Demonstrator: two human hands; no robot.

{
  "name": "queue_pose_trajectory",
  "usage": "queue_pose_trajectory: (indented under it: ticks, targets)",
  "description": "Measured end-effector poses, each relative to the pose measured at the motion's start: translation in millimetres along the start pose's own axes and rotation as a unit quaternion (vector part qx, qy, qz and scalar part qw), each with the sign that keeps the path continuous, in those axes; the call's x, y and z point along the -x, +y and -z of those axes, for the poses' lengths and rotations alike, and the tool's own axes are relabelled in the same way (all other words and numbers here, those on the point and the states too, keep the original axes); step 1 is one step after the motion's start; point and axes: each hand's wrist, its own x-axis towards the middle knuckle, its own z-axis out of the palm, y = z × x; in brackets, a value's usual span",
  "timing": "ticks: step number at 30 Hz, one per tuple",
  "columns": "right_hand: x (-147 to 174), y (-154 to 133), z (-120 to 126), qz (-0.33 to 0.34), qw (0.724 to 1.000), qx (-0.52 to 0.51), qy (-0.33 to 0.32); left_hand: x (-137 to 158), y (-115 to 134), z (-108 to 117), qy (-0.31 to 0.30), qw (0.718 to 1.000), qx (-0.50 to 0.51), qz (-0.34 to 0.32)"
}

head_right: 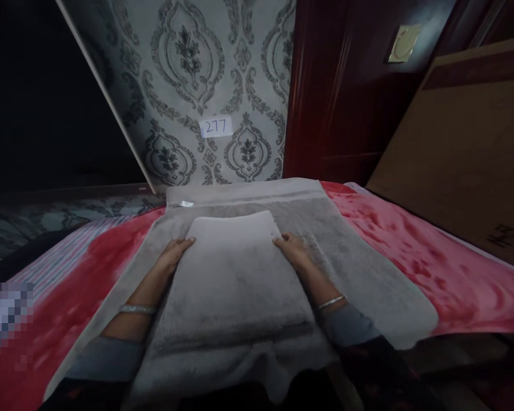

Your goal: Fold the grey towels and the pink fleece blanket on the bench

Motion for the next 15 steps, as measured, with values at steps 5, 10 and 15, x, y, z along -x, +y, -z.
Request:
queue_pose_trajectory:
  ticks: [5,10,15]
  targets:
    - [1,12,-5,0.026,0.997,0.027,0.063,-9,-9,4,0.033,0.998,-0.035,-0.027]
    - [2,13,-7,0.056,0.991,0.087,0.083,-15,-15,8,0.056,0.993,-0.089,-0.044]
    - [4,7,-3,0.071,0.992,0.091,0.047,-6,-13,11,0.039,0.992,-0.115,-0.046]
